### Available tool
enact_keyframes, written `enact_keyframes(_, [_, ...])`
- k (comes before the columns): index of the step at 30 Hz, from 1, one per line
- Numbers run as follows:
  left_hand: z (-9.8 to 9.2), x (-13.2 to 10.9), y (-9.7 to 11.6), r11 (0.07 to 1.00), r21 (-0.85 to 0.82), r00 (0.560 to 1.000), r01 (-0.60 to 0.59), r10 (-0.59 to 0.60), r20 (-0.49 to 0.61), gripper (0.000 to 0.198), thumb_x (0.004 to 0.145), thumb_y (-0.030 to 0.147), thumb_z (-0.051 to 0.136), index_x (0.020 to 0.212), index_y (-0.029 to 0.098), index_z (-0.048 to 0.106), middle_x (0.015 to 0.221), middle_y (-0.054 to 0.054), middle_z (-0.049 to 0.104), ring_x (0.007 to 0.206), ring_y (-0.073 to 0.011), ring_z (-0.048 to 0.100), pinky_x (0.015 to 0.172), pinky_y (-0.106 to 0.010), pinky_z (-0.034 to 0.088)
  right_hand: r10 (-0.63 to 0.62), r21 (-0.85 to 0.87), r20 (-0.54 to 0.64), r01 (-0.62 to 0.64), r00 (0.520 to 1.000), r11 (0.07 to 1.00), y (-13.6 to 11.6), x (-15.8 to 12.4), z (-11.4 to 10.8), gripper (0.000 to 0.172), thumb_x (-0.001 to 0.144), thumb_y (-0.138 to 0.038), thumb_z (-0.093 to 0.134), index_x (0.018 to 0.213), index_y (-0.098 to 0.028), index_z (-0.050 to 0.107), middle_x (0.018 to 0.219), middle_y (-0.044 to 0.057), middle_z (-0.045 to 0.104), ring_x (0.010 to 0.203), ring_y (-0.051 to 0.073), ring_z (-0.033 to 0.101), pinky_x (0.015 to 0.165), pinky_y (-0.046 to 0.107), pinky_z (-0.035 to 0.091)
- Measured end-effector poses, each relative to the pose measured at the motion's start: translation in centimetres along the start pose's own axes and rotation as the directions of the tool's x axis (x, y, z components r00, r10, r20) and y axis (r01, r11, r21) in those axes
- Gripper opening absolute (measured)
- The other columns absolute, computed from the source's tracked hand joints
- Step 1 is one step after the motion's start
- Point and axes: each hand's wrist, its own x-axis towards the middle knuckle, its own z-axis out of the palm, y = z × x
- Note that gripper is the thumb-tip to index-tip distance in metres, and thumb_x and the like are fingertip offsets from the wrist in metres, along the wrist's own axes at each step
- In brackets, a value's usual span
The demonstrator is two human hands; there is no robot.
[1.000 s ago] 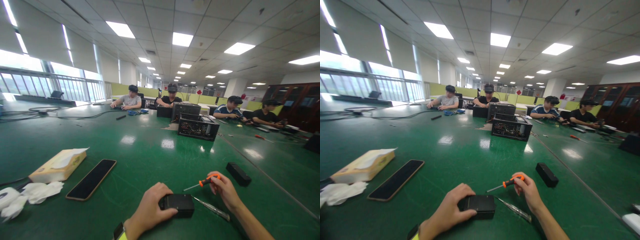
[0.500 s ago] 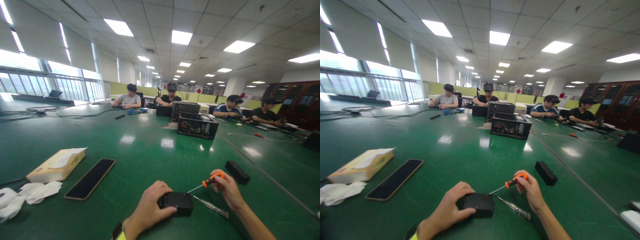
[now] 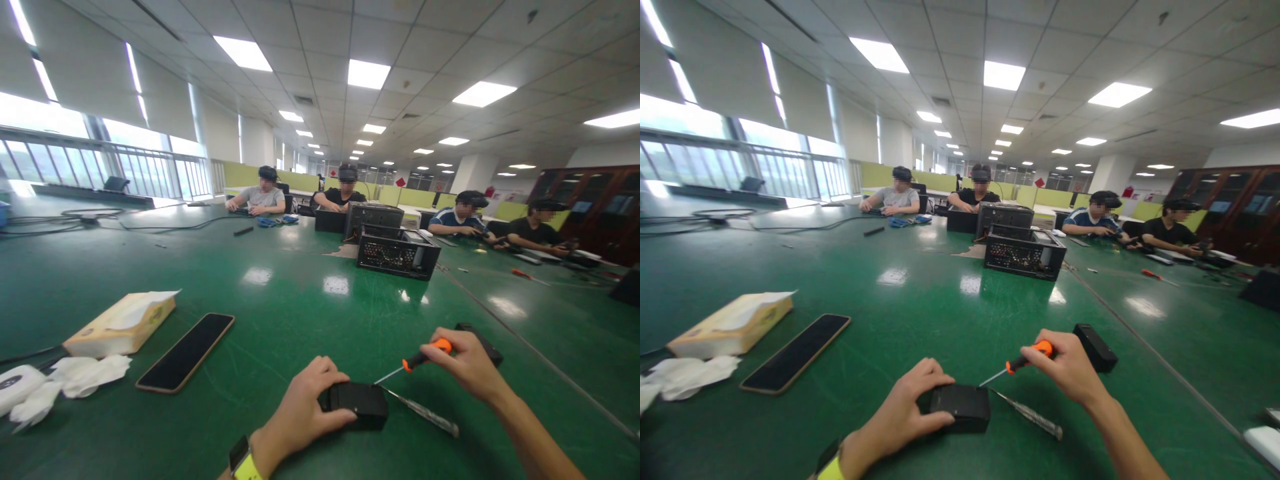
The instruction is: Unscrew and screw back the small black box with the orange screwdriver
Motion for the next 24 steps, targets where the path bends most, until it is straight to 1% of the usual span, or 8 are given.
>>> enact_keyframes(2, [0.0, 0.0, 0.0, 1.0, 0.007, 1.0, 0.005, -0.005, 0.0, 0.039, 0.075, 0.036, 0.082, 0.109, 0.021, 0.07, 0.098, -0.005, 0.06, 0.091, -0.023, 0.057, 0.081, -0.032, 0.046, -0.019, -0.193, 0.032, 0.025, 0.999, 0.981, -1.7, 1.4, -0.5, 0.049, 0.083, -0.055, 0.062, 0.05, -0.019, 0.054, 0.047, -0.003, 0.046, 0.048, 0.012, 0.039, 0.05, 0.026, 0.027])
enact_keyframes(4, [0.0, 0.0, -0.1, 1.0, 0.017, 1.0, 0.014, -0.014, 0.0, 0.039, 0.075, 0.038, 0.082, 0.108, 0.021, 0.071, 0.097, -0.005, 0.059, 0.09, -0.0228, 0.057, 0.08, -0.031, 0.046, -0.037, -0.285, 0.06, 0.053, 0.997, 0.957, -3.4, 2.5, -0.6, 0.049, 0.083, -0.055, 0.063, 0.05, -0.019, 0.055, 0.047, -0.003, 0.047, 0.047, 0.012, 0.039, 0.049, 0.026, 0.024])
enact_keyframes(6, [0.0, -0.1, -0.1, 0.999, 0.025, 1.0, 0.02, -0.02, 0.002, 0.039, 0.075, 0.038, 0.082, 0.109, 0.021, 0.071, 0.096, -0.005, 0.059, 0.09, -0.0228, 0.057, 0.079, -0.031, 0.046, -0.066, -0.244, 0.119, 0.094, 0.991, 0.965, -4.8, 3.3, -0.5, 0.04, 0.086, -0.049, 0.062, 0.059, -0.019, 0.06, 0.054, -0.002, 0.053, 0.052, 0.013, 0.044, 0.05, 0.025, 0.028])
enact_keyframes(10, [-0.1, -0.1, 0.0, 1.0, 0.023, 1.0, 0.019, -0.019, 0.004, 0.039, 0.075, 0.035, 0.082, 0.11, 0.021, 0.071, 0.097, -0.005, 0.059, 0.09, -0.0227, 0.057, 0.079, -0.031, 0.046, -0.141, 0.014, 0.25, 0.142, 0.958, 0.99, -6.1, 4.0, -0.9, 0.014, 0.084, -0.029, 0.061, 0.089, -0.02, 0.071, 0.078, 0.001, 0.068, 0.068, 0.016, 0.058, 0.06, 0.024, 0.042])
enact_keyframes(12, [-0.1, -0.1, 0.1, 1.0, 0.021, 1.0, 0.017, -0.017, -0.001, 0.039, 0.075, 0.034, 0.082, 0.11, 0.02, 0.07, 0.097, -0.006, 0.06, 0.09, -0.0229, 0.057, 0.079, -0.031, 0.046, -0.137, 0.054, 0.256, 0.128, 0.957, 0.99, -5.8, 3.8, -1.4, 0.018, 0.079, -0.024, 0.063, 0.095, -0.02, 0.072, 0.081, 0.001, 0.07, 0.068, 0.016, 0.06, 0.059, 0.024, 0.043])
enact_keyframes(14, [-0.1, -0.1, 0.2, 1.0, 0.018, 1.0, 0.018, -0.018, -0.003, 0.04, 0.075, 0.033, 0.082, 0.11, 0.02, 0.07, 0.098, -0.006, 0.06, 0.091, -0.0231, 0.057, 0.08, -0.031, 0.046, -0.096, 0.032, 0.239, 0.091, 0.966, 0.995, -5.2, 3.5, -1.8, 0.021, 0.078, -0.025, 0.066, 0.098, -0.021, 0.072, 0.072, -0.001, 0.068, 0.061, 0.015, 0.057, 0.054, 0.023, 0.041])
enact_keyframes(18, [-0.1, -0.2, 0.2, 1.0, 0.015, 1.0, 0.027, -0.027, -0.007, 0.041, 0.073, 0.034, 0.084, 0.109, 0.02, 0.07, 0.098, -0.006, 0.061, 0.091, -0.0234, 0.058, 0.08, -0.032, 0.047, -0.026, -0.093, 0.225, 0.048, 0.974, 0.994, -4.5, 2.8, -2.1, 0.021, 0.084, -0.04, 0.066, 0.094, -0.024, 0.073, 0.055, -0.003, 0.061, 0.05, 0.014, 0.051, 0.049, 0.025, 0.035])
enact_keyframes(24, [-0.1, -0.1, 0.1, 0.999, 0.019, 1.0, 0.028, -0.027, -0.011, 0.043, 0.071, 0.031, 0.085, 0.11, 0.02, 0.07, 0.099, -0.005, 0.06, 0.091, -0.0231, 0.058, 0.081, -0.032, 0.047, -0.08, -0.056, 0.177, 0.091, 0.981, 0.994, -5.3, 2.4, -2.7, 0.026, 0.087, -0.046, 0.061, 0.086, -0.023, 0.074, 0.067, 0.001, 0.067, 0.053, 0.014, 0.052, 0.05, 0.026, 0.037])
